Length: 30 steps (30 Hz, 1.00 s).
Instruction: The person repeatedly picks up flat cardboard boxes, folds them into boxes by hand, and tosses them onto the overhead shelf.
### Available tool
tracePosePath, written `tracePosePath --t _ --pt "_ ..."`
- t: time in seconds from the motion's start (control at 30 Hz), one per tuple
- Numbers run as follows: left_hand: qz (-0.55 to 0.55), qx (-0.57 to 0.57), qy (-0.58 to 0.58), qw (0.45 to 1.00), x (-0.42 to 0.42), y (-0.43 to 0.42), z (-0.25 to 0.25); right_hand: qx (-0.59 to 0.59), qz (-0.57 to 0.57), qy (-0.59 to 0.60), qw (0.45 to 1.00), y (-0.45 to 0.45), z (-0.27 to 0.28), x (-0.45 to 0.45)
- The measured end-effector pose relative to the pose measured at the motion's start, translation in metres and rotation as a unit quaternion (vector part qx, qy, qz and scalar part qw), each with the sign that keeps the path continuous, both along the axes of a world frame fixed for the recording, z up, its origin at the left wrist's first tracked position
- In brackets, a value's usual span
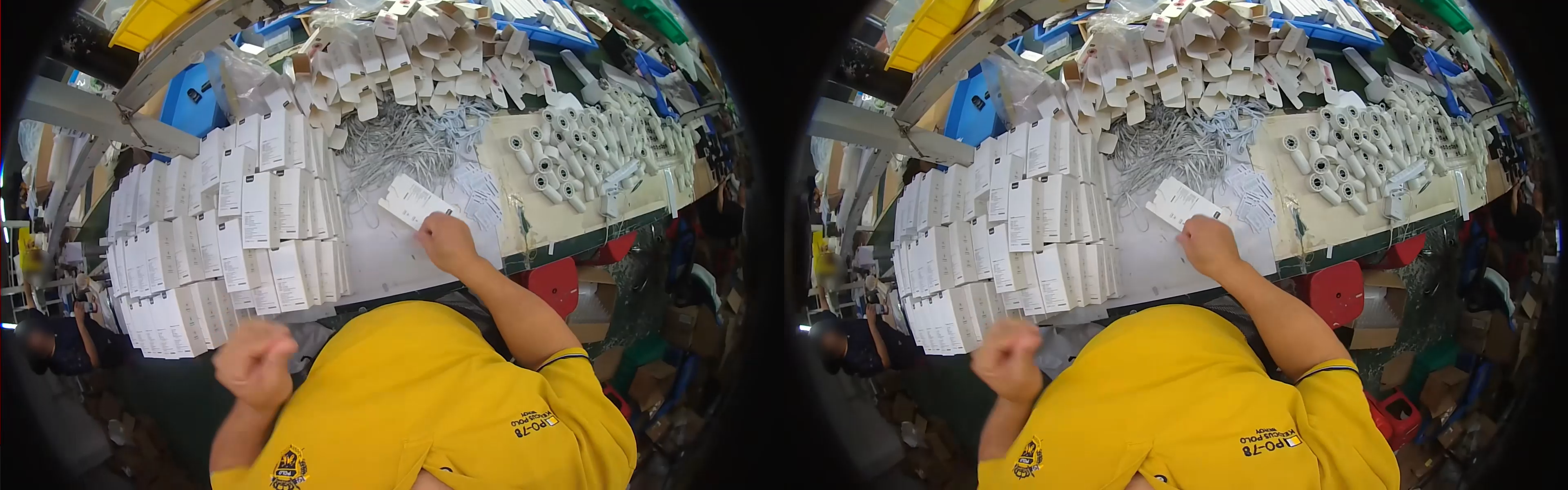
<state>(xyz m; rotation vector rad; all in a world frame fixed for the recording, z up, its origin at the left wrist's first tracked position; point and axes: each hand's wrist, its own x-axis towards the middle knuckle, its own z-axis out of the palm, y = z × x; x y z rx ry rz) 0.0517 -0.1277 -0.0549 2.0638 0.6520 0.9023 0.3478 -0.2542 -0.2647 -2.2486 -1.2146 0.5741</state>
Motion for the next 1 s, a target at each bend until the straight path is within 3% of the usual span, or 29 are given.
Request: tracePosePath --t 0.03,0.07,0.13,0.17,0.2,0.23,0.3,0.37,0.4,0.47,0.5,0.53,0.57,0.63,0.7,0.73,0.8,1.0 --pt "0.010 -0.009 0.071 0.997 -0.030 -0.012 -0.021 -0.019 0.030 0.031 0.999 -0.004 0.013 -0.007" --pt "0.080 -0.132 0.123 0.980 -0.064 -0.027 -0.045 -0.021 0.031 0.033 0.999 -0.005 0.021 -0.013" --pt "0.239 -0.285 0.264 0.890 -0.129 -0.054 -0.099 -0.126 0.102 0.225 0.961 -0.008 0.031 -0.027" --pt "0.237 -0.289 0.263 0.890 -0.141 -0.062 -0.110 -0.121 0.112 0.326 0.931 -0.010 0.032 -0.033" --pt "0.239 -0.369 0.250 0.862 -0.151 -0.070 -0.119 -0.115 0.122 0.423 0.890 -0.011 0.033 -0.039" --pt "0.241 -0.446 0.235 0.829 -0.161 -0.076 -0.127 -0.117 0.124 0.420 0.891 -0.016 0.035 -0.044" --pt "0.240 -0.587 0.197 0.748 -0.178 -0.084 -0.141 0.049 0.338 0.487 0.804 -0.022 0.042 -0.052" --pt "0.234 -0.708 0.150 0.649 -0.193 -0.087 -0.149 -0.035 0.397 0.488 0.777 -0.015 0.051 -0.042" --pt "0.228 -0.762 0.120 0.595 -0.198 -0.088 -0.152 -0.086 0.335 0.538 0.768 -0.014 0.057 -0.035" --pt "0.210 -0.854 0.054 0.473 -0.196 -0.090 -0.144 -0.193 0.280 0.330 0.881 0.006 0.062 -0.015" --pt "0.214 -0.851 0.038 0.477 -0.187 -0.088 -0.134 -0.101 0.205 0.193 0.954 0.004 0.029 -0.009" --pt "0.165 -0.807 0.158 0.544 -0.174 -0.066 -0.110 0.000 0.122 0.055 0.991 0.002 -0.011 -0.003" --pt "0.116 -0.744 0.277 0.597 -0.156 -0.047 -0.085 0.058 0.052 0.040 0.996 0.007 -0.020 0.005" --pt "0.023 -0.564 0.496 0.659 -0.120 -0.022 -0.036 0.053 0.001 -0.019 0.998 0.021 -0.026 0.018" --pt "0.052 -0.595 0.425 0.680 -0.096 -0.010 -0.002 -0.047 -0.007 -0.170 0.984 0.032 -0.036 0.015" --pt "0.065 -0.595 0.418 0.684 -0.099 -0.012 -0.006 -0.038 0.005 -0.170 0.985 0.036 -0.036 0.014" --pt "0.019 -0.537 0.350 0.767 -0.109 -0.014 -0.023 -0.172 -0.018 -0.110 0.979 0.042 -0.037 0.012" --pt "0.053 -0.520 0.320 0.790 -0.115 -0.016 -0.037 -0.132 -0.011 -0.088 0.987 0.038 -0.045 0.016"
